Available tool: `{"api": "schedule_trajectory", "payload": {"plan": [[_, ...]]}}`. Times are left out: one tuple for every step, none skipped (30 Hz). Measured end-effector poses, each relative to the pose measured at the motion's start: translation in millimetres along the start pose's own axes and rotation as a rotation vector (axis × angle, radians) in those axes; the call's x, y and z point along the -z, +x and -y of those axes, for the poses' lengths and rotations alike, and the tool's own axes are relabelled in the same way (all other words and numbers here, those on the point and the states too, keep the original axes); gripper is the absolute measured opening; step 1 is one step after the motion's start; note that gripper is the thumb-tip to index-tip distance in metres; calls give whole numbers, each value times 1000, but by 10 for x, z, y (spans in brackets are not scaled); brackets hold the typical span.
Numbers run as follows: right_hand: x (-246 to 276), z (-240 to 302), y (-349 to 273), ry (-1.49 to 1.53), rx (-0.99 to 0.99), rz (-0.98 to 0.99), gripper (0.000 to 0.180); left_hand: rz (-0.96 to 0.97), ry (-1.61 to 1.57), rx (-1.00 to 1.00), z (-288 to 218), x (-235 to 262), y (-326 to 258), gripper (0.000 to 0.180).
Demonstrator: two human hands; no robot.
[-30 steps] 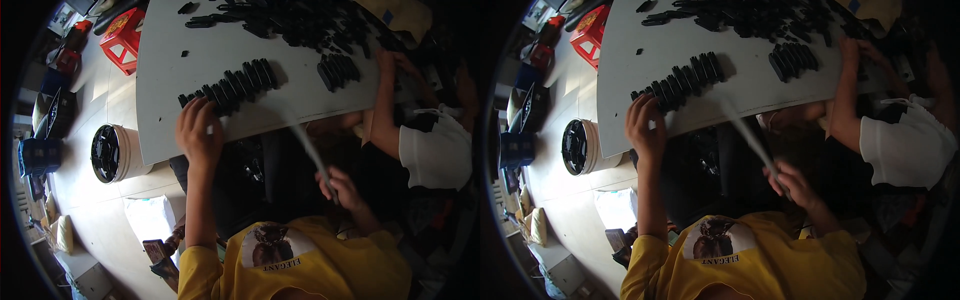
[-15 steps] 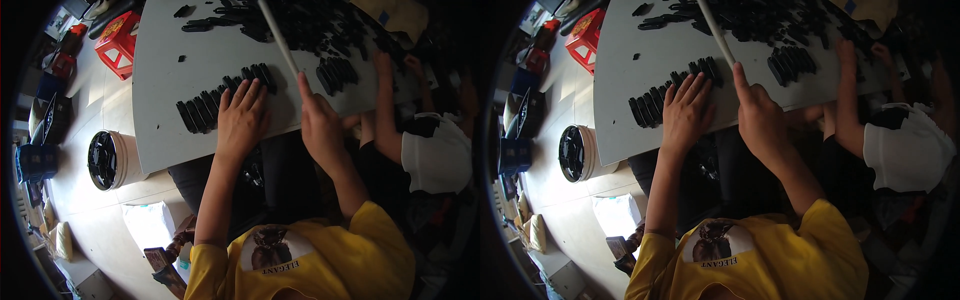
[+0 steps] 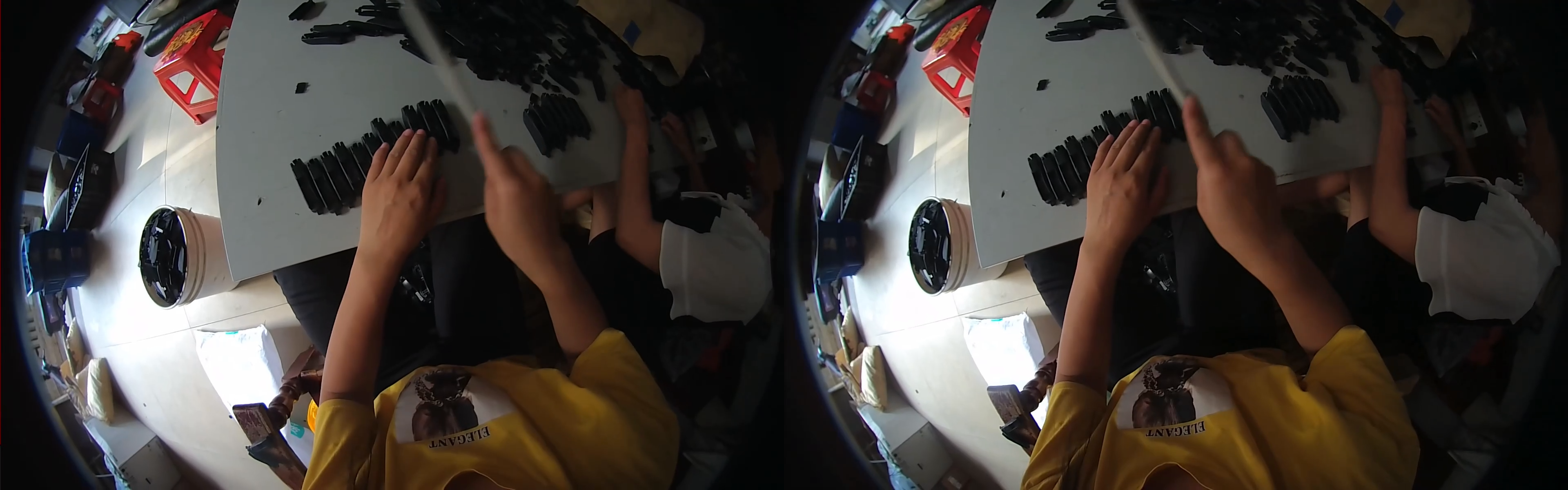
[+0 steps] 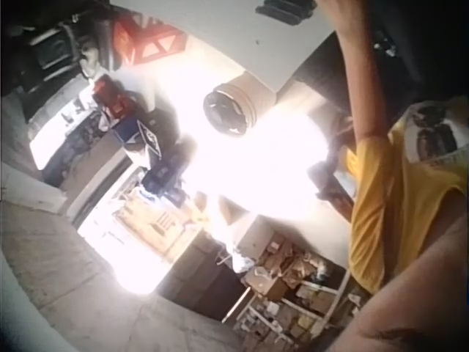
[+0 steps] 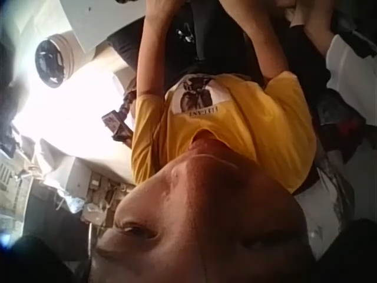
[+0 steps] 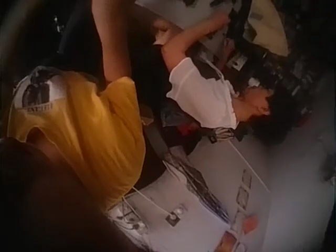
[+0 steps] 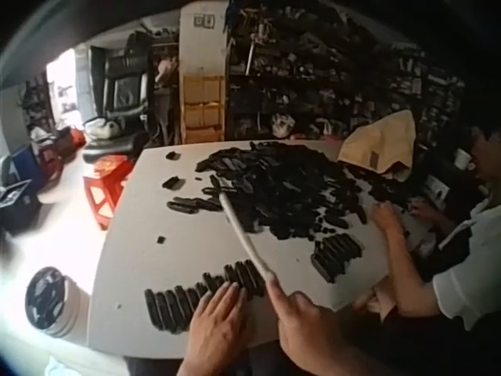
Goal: Assembling and organizing small black plastic components on a white table.
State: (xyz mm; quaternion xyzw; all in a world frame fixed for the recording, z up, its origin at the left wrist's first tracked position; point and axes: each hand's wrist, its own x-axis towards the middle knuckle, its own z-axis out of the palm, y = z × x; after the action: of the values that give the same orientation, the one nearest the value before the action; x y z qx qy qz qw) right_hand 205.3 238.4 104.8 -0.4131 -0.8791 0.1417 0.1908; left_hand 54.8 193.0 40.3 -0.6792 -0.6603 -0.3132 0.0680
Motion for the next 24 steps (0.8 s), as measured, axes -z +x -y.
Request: {"api": "schedule_trajectory", "payload": {"plan": [[-64, -1, -5, -170, -66, 199, 57, -7, 4, -12, 17, -6, 6, 47], [-183, -58, 15, -141, -40, 199, 57, -14, 7, -25, 31, -8, 9, 45], [-182, -88, 14, -140, -40, 195, 57, -15, 9, -28, 35, -2, 2, 45], [-155, -127, 3, -88, -19, 151, 57, -16, -7, -23, 25, 3, -23, 44], [-135, -149, -4, -36, 3, 107, 58, -16, -23, -17, 16, 5, -40, 43], [-106, -139, -2, -36, 5, 111, 58, -16, -22, -13, 14, 2, -42, 43], [-59, -118, 13, 15, 26, 49, 58, -29, -23, -18, 21, -9, -29, 43], [-24, -99, 26, 67, 46, -13, 59, -41, -24, -22, 28, -17, -22, 43], [-6, -79, 34, 67, 47, -13, 59, -41, -24, -22, 31, -12, -24, 43], [12, -50, 28, 124, 102, -105, 59, -71, -14, -23, 21, 7, -29, 40], [17, -23, 18, 182, 157, -198, 59, -100, -5, -25, 14, 19, -34, 38], [-14, 7, -4, 182, 157, -197, 59, -100, -5, -24, 16, 8, -40, 38], [-73, 37, -30, 58, 117, -130, 59, -104, -13, -24, 25, -11, -40, 37], [-121, 44, -47, -66, 78, -62, 58, -109, -22, -24, 28, -17, -39, 36], [-157, 14, -31, -66, 80, -64, 58, -111, -20, -24, 19, -10, -45, 36], [-201, -26, 15, -97, 68, 52, 59, -115, -36, -15, 18, -4, -46, 35], [-215, -41, 48, -129, 56, 168, 59, -119, -51, -5, 26, 3, -44, 34], [-178, -39, 53, -58, 20, 191, 59, -122, -50, -7, 48, 6, -31, 34], [-128, -27, 46, -58, 24, 194, 59, -153, -55, -20, 54, 11, -34, 33], [-84, -14, 40, -7, 59, 106, 59, -183, -59, -32, 61, 18, -43, 32], [-49, 8, 35, 44, 93, 18, 59, -184, -57, -25, 64, 43, -69, 32], [-19, 35, 36, 44, 95, 19, 59, -211, -48, -6, 71, 75, -94, 31], [7, 64, 32, 104, 129, -55, 59, -236, -40, 14, 82, 99, -123, 30], [11, 86, 20, 165, 162, -128, 59, -237, -38, 16, 105, 118, -156, 30]]}}
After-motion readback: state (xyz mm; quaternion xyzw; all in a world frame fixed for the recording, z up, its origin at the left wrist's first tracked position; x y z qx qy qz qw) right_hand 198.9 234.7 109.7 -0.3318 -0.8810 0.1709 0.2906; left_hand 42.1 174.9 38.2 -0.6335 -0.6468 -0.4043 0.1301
